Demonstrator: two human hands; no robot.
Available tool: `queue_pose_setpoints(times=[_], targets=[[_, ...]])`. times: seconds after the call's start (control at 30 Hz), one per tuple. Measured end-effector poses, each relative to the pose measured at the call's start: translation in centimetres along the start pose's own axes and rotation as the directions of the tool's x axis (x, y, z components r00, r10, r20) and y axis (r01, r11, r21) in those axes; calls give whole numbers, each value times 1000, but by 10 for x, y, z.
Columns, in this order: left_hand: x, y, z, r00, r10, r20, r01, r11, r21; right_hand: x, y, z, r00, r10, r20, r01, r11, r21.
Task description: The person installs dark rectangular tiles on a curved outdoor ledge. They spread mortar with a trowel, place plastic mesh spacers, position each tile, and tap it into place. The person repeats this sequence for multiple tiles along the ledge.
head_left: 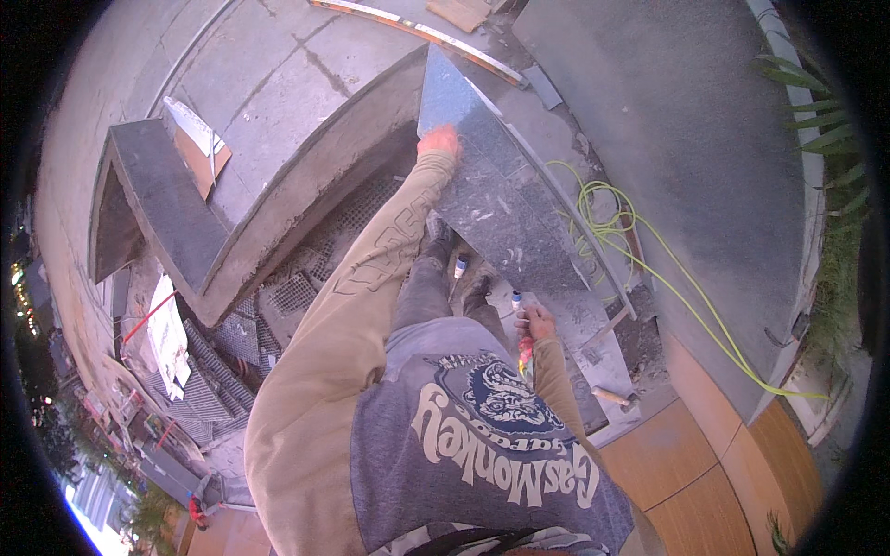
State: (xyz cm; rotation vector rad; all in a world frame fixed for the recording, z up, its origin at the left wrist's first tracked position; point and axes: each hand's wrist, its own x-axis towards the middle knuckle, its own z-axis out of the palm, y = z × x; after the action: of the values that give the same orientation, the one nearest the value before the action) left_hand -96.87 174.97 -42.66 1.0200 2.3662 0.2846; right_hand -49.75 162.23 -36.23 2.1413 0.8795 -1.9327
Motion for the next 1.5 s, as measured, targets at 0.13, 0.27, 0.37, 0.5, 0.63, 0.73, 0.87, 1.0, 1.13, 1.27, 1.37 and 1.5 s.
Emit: queue_pose_setpoints(times=[0.13, 0.27, 0.37, 0.5, 0.63, 0.73, 0.87, 1.0, 1.13, 1.27, 1.37, 1.5], targets=[[-29, -18, -8, 995, -42, -90, 31, 992, -121, -8, -1, 1, 1000, -7, -18, 7, 1000, 0], [-56, -87, 6, 917, -390, -88, 359, 900, -246, 13, 7, 12, 998, -47, -39, 46, 998, -48], [-99, -172, 49, 903, -430, -2, 407, 855, -320, 32, 3, 37, 982, -183, 44, 188, 964, -189], [-161, -236, 79, 870, -403, 283, 467, 491, -736, 58, -33, 141, 876, -420, 238, 474, 653, -590], [-151, -386, 117, 917, -365, 161, 321, 433, -842, 98, -82, 384, 507, -695, 510, 798, 154, -582], [-150, -472, 127, 882, -339, 327, 354, 18, -935, 105, -84, 553, 377, -676, 633, 847, -23, -530], [-163, -594, 137, 863, -249, 439, 364, -297, -883, 144, -29, 723, 226, -596, 771, 808, -328, -490], [-188, -714, 148, 932, -156, 328, 296, -197, -935, 164, 21, 840, 282, -322, 904, 745, -520, -418], [-204, -798, 162, 905, -257, 338, 370, 88, -925, 175, 65, 915, 262, -222, 939, 725, -597, -344], [-210, -851, 181, 905, -335, 263, 352, 240, -905, 190, 95, 965, 203, -59, 977, 664, -726, -182], [-210, -866, 197, 862, -438, 254, 363, 186, -913, 214, 119, 984, 250, -126, 960, 643, -719, -262], [-223, -901, 207, 816, -505, 282, 362, 66, -930, 185, 144, 1021, 117, -261, 958, 694, -668, -267]])
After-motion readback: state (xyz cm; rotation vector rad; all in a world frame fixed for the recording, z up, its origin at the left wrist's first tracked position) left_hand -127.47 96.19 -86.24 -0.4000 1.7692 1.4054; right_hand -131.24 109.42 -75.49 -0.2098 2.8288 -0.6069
